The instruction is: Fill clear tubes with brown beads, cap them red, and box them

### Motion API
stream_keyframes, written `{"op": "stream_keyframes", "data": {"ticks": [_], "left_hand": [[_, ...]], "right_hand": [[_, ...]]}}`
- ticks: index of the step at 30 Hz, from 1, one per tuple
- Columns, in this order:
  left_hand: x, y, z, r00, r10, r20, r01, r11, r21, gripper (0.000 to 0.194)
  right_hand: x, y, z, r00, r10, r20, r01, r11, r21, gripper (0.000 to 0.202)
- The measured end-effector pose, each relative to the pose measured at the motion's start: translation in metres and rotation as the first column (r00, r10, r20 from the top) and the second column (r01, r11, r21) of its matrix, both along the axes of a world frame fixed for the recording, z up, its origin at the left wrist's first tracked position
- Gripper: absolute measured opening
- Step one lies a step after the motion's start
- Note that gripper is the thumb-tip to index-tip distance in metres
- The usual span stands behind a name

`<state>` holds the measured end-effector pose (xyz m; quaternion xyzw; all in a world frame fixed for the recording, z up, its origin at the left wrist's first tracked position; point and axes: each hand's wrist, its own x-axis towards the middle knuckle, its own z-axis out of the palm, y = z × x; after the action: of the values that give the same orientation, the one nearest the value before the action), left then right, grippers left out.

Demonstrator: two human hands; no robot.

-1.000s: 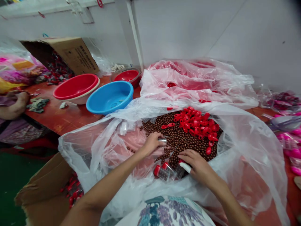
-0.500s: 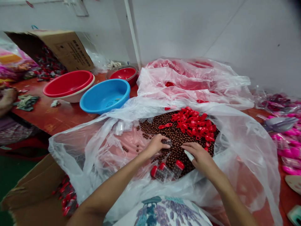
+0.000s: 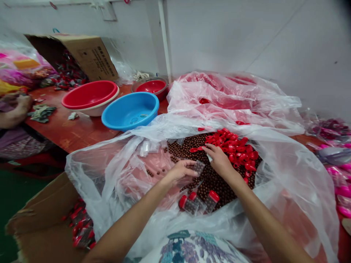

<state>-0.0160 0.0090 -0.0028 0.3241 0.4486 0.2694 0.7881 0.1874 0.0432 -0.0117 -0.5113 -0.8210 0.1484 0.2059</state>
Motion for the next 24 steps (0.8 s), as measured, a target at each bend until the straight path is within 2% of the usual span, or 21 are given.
{"op": "stream_keyframes", "data": {"ticks": [3, 7, 10, 14, 16, 18, 20, 22, 24], "left_hand": [[-0.005, -0.007, 0.005, 0.998, 0.055, 0.017, -0.055, 0.998, -0.034, 0.049], [-0.013, -0.016, 0.006, 0.991, 0.131, -0.013, -0.132, 0.990, -0.054, 0.047], [-0.016, -0.021, 0.005, 0.985, 0.174, -0.006, -0.174, 0.983, -0.059, 0.046], [-0.015, -0.026, 0.005, 0.982, 0.183, 0.040, -0.182, 0.983, -0.040, 0.040], [-0.011, -0.028, 0.007, 0.980, 0.186, 0.064, -0.184, 0.982, -0.036, 0.036], [-0.008, -0.030, 0.009, 0.977, 0.195, 0.083, -0.191, 0.980, -0.047, 0.033], [-0.005, -0.031, 0.013, 0.975, 0.200, 0.098, -0.195, 0.979, -0.058, 0.031], [-0.003, -0.033, 0.017, 0.976, 0.186, 0.112, -0.181, 0.982, -0.054, 0.031], [-0.002, -0.035, 0.020, 0.980, 0.160, 0.119, -0.157, 0.987, -0.033, 0.031]], "right_hand": [[-0.011, 0.013, -0.003, 0.999, 0.023, 0.029, -0.022, 1.000, -0.019, 0.059], [-0.019, 0.017, -0.008, 0.999, 0.006, -0.035, -0.009, 0.998, -0.063, 0.041], [-0.020, 0.009, -0.008, 0.989, -0.052, -0.137, 0.037, 0.993, -0.112, 0.032], [-0.018, -0.013, 0.003, 0.945, -0.113, -0.307, 0.053, 0.979, -0.198, 0.032], [-0.015, -0.027, 0.010, 0.861, -0.207, -0.465, 0.047, 0.942, -0.332, 0.033], [-0.013, -0.041, 0.016, 0.673, -0.389, -0.629, -0.004, 0.848, -0.529, 0.036], [-0.010, -0.051, 0.020, 0.464, -0.561, -0.685, -0.111, 0.731, -0.674, 0.040], [-0.006, -0.059, 0.024, 0.357, -0.641, -0.680, -0.189, 0.664, -0.724, 0.042], [-0.004, -0.064, 0.027, 0.298, -0.671, -0.679, -0.231, 0.639, -0.733, 0.042]]}}
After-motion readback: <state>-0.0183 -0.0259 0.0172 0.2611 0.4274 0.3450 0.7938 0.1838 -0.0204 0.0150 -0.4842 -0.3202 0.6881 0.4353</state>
